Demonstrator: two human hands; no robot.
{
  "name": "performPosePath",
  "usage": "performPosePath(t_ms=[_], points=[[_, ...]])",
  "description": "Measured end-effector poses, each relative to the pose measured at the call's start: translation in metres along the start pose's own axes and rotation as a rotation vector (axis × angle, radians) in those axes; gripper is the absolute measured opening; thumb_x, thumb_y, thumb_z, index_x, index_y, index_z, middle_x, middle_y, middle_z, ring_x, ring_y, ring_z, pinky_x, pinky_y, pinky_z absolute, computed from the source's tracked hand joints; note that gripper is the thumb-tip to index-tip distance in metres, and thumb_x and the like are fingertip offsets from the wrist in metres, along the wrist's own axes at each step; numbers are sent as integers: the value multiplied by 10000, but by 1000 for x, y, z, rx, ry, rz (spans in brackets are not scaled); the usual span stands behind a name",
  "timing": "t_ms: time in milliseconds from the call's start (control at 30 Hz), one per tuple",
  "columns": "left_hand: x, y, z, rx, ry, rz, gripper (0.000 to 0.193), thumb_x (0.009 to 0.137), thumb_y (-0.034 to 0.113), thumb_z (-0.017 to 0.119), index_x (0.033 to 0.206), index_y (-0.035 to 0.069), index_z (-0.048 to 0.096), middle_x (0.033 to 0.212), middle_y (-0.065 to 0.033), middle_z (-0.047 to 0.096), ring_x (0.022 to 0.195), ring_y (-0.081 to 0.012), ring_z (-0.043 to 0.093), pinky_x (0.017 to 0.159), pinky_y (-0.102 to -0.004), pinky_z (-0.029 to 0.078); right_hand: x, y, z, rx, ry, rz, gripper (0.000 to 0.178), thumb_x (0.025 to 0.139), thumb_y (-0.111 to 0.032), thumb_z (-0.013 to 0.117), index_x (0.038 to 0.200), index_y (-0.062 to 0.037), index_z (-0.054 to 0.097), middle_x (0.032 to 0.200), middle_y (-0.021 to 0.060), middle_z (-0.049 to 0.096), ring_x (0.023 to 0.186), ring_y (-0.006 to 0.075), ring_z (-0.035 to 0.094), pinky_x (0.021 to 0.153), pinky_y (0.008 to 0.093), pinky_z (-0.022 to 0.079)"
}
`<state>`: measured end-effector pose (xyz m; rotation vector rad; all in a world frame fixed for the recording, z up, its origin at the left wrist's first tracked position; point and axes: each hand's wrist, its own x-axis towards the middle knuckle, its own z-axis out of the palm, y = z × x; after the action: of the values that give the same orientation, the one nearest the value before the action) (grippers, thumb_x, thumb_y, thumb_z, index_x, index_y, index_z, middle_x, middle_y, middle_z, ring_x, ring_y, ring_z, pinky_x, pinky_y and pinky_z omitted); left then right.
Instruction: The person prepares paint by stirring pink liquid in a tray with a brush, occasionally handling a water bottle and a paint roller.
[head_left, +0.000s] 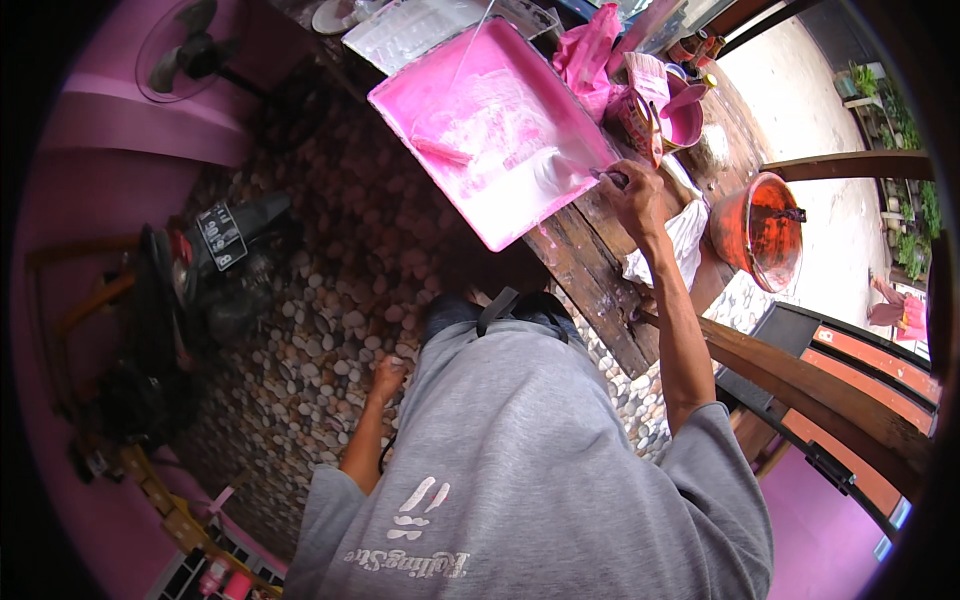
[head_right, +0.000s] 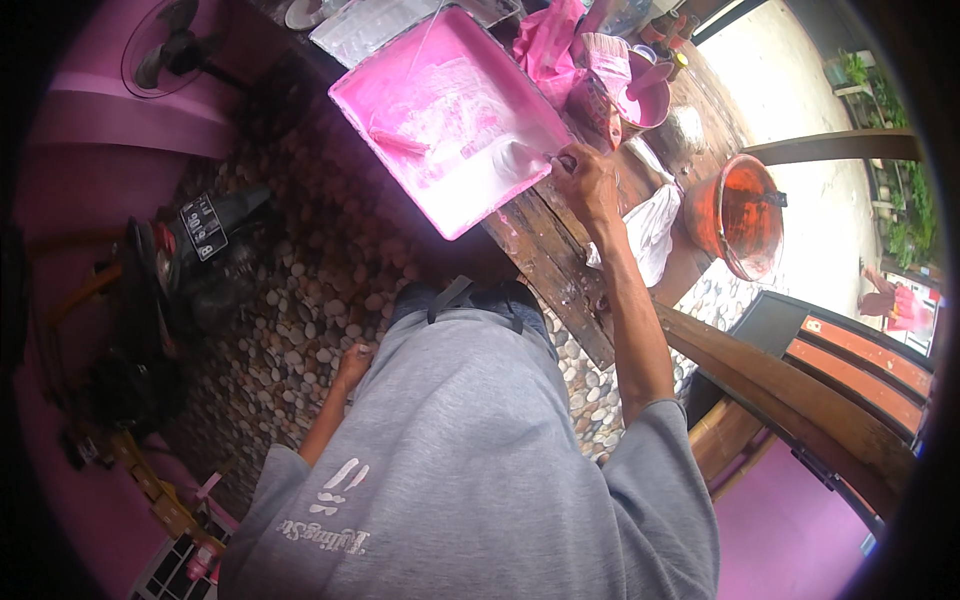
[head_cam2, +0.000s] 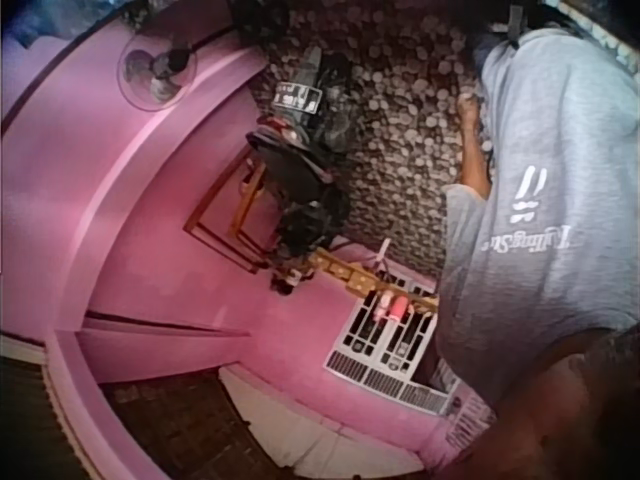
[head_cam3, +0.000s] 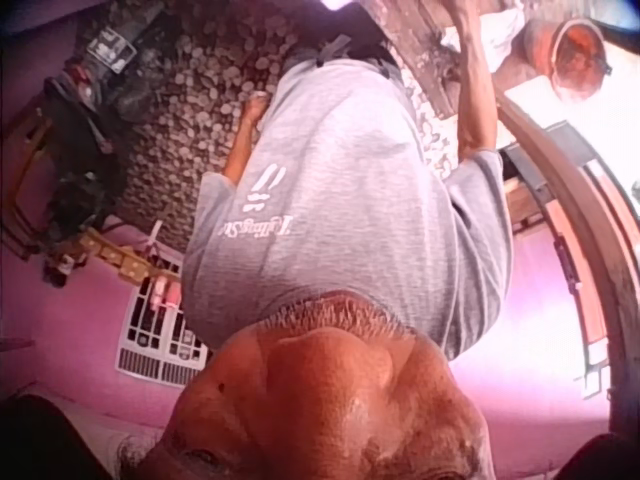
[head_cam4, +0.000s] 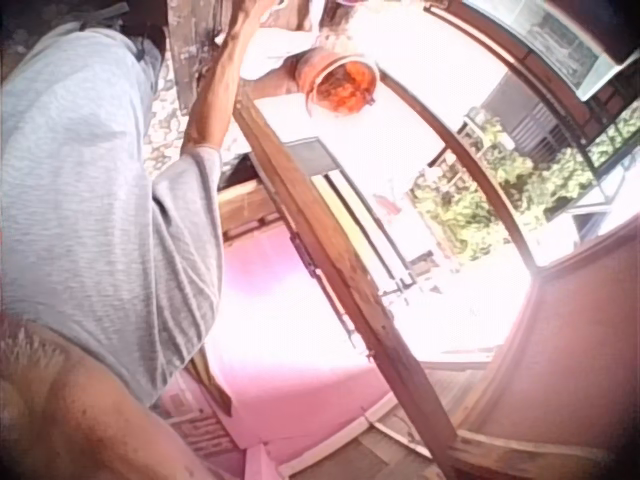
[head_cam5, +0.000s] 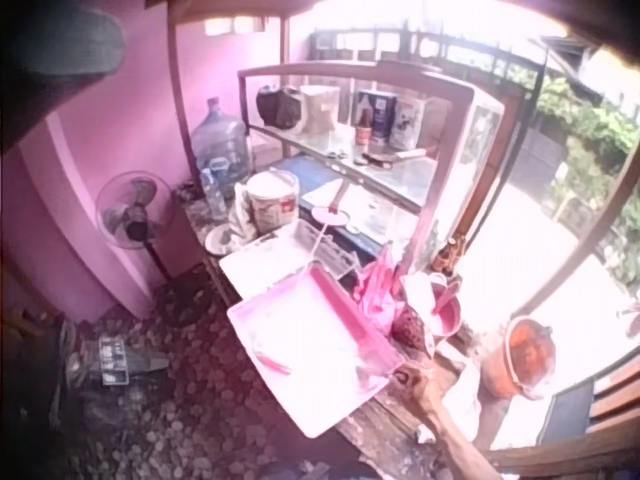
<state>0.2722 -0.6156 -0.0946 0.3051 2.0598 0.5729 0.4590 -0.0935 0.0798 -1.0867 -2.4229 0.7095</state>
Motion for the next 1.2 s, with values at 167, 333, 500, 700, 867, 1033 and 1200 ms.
performPosePath(t_ms=[167,333,500,700,867,1033,1200], points=[[4,-11,-1,61,1,0,208,850,151,654,976,-12,626,887,-114,673,797,-197,633,712,-304,506,9,5,5,-108,58,-27,168,791,-128,669,896,0,644,839,175,635,796,347,630,716,417,487],[14,-26,6,-3,-17,-36,221,829,156,662,990,10,624,835,-96,656,776,-161,624,663,-288,500,5,3,8,-21,-45,-49,157,802,-132,656,900,-10,643,868,174,631,809,351,627,719,423,489],[14,-34,11,82,9,30,227,833,172,655,981,5,617,827,-113,653,770,-184,622,676,-319,507,3,-1,9,-150,36,-60,164,792,-134,670,903,-15,652,847,171,640,780,348,634,708,419,495],[8,-21,13,45,35,56,267,809,215,654,983,15,617,857,-143,690,740,-229,675,685,-351,525,-2,-6,6,-47,33,-47,161,802,-124,668,919,-15,657,830,170,636,757,339,640,672,413,494],[7,-12,13,19,37,50,269,791,185,646,983,0,609,859,-151,688,722,-231,671,681,-351,530,-14,-13,22,-31,-14,-116,156,816,-118,657,925,-6,651,832,176,623,758,352,631,662,416,491],[8,-9,18,-55,26,-4,275,779,164,641,983,-17,609,849,-163,686,715,-245,671,673,-353,533,-22,-27,27,-2,-22,-85,160,821,-120,652,928,0,649,835,188,611,752,366,625,658,421,492],[21,-42,26,24,60,79,275,770,165,649,976,-14,616,848,-162,686,737,-253,673,684,-356,531,-34,-49,29,106,-103,-160,171,808,-110,668,934,5,657,839,180,631,712,332,634,631,392,500]])
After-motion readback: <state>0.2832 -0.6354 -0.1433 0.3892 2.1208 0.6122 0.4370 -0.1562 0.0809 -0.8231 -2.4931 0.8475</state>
